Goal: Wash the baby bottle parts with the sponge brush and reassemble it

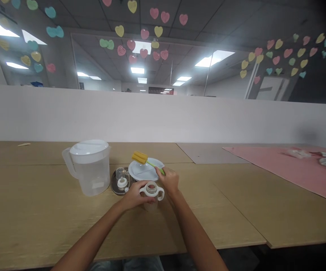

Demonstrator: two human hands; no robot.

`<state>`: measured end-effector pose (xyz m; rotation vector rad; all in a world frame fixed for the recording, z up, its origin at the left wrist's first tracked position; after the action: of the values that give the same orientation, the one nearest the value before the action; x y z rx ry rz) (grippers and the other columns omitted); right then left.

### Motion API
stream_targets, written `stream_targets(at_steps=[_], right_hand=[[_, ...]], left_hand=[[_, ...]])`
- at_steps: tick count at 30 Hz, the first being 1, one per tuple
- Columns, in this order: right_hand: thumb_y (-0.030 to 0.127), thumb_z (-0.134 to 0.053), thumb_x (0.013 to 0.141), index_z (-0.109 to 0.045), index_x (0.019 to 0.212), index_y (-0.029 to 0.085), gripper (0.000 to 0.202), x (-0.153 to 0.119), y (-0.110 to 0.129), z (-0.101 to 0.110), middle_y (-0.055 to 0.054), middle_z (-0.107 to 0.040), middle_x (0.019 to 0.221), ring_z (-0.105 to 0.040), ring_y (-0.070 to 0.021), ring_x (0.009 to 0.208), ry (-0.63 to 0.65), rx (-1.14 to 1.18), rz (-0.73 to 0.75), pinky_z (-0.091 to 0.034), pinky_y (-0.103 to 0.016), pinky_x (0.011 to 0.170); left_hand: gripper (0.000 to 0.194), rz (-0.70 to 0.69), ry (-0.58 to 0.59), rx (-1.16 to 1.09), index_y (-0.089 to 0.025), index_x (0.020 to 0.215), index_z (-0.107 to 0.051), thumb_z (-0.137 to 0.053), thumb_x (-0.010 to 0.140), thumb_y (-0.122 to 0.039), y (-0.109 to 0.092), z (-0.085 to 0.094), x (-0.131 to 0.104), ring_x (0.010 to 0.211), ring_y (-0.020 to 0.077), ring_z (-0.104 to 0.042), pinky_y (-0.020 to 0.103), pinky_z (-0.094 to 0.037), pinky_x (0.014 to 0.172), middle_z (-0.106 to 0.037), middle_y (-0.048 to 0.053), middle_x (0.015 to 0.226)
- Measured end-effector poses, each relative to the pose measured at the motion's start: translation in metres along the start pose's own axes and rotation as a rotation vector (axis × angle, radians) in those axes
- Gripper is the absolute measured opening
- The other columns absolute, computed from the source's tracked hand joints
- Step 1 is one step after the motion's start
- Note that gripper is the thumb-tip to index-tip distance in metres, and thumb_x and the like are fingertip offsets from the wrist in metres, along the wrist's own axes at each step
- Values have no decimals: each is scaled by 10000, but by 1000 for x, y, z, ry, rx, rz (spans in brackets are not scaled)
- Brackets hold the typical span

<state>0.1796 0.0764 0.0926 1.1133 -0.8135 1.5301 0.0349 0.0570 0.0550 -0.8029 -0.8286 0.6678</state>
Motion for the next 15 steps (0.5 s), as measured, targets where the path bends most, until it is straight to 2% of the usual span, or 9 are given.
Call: stream_targets(at_steps=[5,12,15], right_hand=[[532,-392,911,-597,544,155,565,1,1,2,-35,-583,483,-469,-83,453,-2,4,-4,-221,-234,504],[529,-386,915,-612,590,158,542,4,-2,6,-39,-589,507,-492,-95,484,-15,56,-70,-241,-231,508],[517,-367,926,-629,648,162,522,5,-5,6,-42,-608,533,-506,-102,489,-13,101,-122,-252,-231,506]], left_hand=[[541,19,27,-91,-134,1067,-625,-756,625,-418,1,-3,0,924,227,-587,298,-465,806,-652,91,1028],[524,61,66,-220,-121,1045,-630,-764,621,-399,0,-9,-1,806,199,-607,283,-482,728,-678,67,917],[530,55,-11,-239,-117,1024,-641,-771,602,-410,-4,-2,1,794,205,-619,281,-496,692,-682,72,910]])
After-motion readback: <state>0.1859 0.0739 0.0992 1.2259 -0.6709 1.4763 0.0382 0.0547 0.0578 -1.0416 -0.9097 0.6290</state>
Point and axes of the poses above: each hand's wrist, its own x-axis towards the middle knuckle, its own z-axis out of the back of the hand, y = z × x, the point moved 7 cm from there along x, towards the middle knuckle
